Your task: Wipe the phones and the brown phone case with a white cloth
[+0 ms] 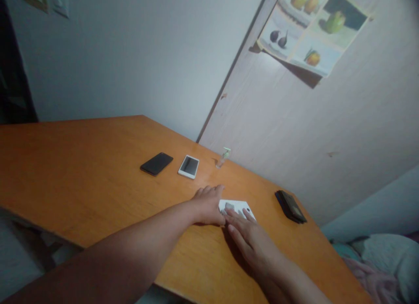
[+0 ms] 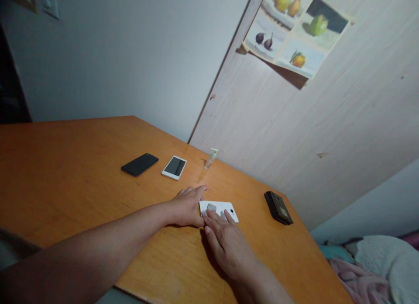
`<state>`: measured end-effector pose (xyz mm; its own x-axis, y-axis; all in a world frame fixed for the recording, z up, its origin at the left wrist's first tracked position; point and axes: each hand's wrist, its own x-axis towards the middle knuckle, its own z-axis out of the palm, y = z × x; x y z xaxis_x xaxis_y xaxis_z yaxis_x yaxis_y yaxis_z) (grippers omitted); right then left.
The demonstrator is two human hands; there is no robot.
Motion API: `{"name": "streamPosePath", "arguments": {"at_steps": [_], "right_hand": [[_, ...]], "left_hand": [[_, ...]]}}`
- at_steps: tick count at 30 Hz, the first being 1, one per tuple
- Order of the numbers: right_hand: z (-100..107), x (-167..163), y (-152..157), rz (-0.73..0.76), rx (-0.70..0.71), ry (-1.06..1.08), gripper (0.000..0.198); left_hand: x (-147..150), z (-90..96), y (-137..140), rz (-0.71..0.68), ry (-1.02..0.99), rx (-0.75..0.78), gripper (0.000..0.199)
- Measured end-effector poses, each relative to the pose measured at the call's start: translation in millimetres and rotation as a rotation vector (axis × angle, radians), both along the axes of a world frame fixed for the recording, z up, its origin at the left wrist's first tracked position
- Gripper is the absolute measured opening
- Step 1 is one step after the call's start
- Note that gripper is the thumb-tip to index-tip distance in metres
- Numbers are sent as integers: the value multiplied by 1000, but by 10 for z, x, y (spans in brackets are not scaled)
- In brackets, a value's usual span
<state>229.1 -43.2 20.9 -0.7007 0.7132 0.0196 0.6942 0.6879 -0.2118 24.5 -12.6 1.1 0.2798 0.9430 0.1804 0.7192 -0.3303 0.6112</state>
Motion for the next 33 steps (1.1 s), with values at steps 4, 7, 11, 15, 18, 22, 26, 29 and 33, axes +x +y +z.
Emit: {"name": "streamPosePath", "arguments": {"at_steps": [4, 7, 11, 15, 18, 22, 26, 29, 33], "right_hand": [[-35, 8, 68, -23, 7, -2, 47], [-56, -115, 236, -70, 38, -4, 48], [-60, -134, 160, -117, 77, -13, 49], [-69, 19, -86, -104, 76, -36, 49], [-77, 48, 2, -136, 74, -37, 49], [-67, -18, 268, -231, 97, -51, 51], [-41, 55, 125, -227, 116, -91, 51], [-38, 175, -47, -213, 104, -90, 51], [-75, 234, 133, -288, 71, -81, 52]], "left_hand": [[2, 14, -16, 1, 6, 12, 100], [-2, 9, -27, -1, 11, 39, 96], [-9, -12, -13, -2, 27, 47, 95], [-4, -36, 19, -23, 57, 67, 89], [-1, -18, 13, -39, 87, 84, 74], [-19, 40, -18, -63, 153, 78, 57], [-33, 75, -28, -81, 198, 80, 52], [-30, 81, -27, -86, 212, 89, 50], [-28, 62, -14, -86, 228, 118, 48]]}}
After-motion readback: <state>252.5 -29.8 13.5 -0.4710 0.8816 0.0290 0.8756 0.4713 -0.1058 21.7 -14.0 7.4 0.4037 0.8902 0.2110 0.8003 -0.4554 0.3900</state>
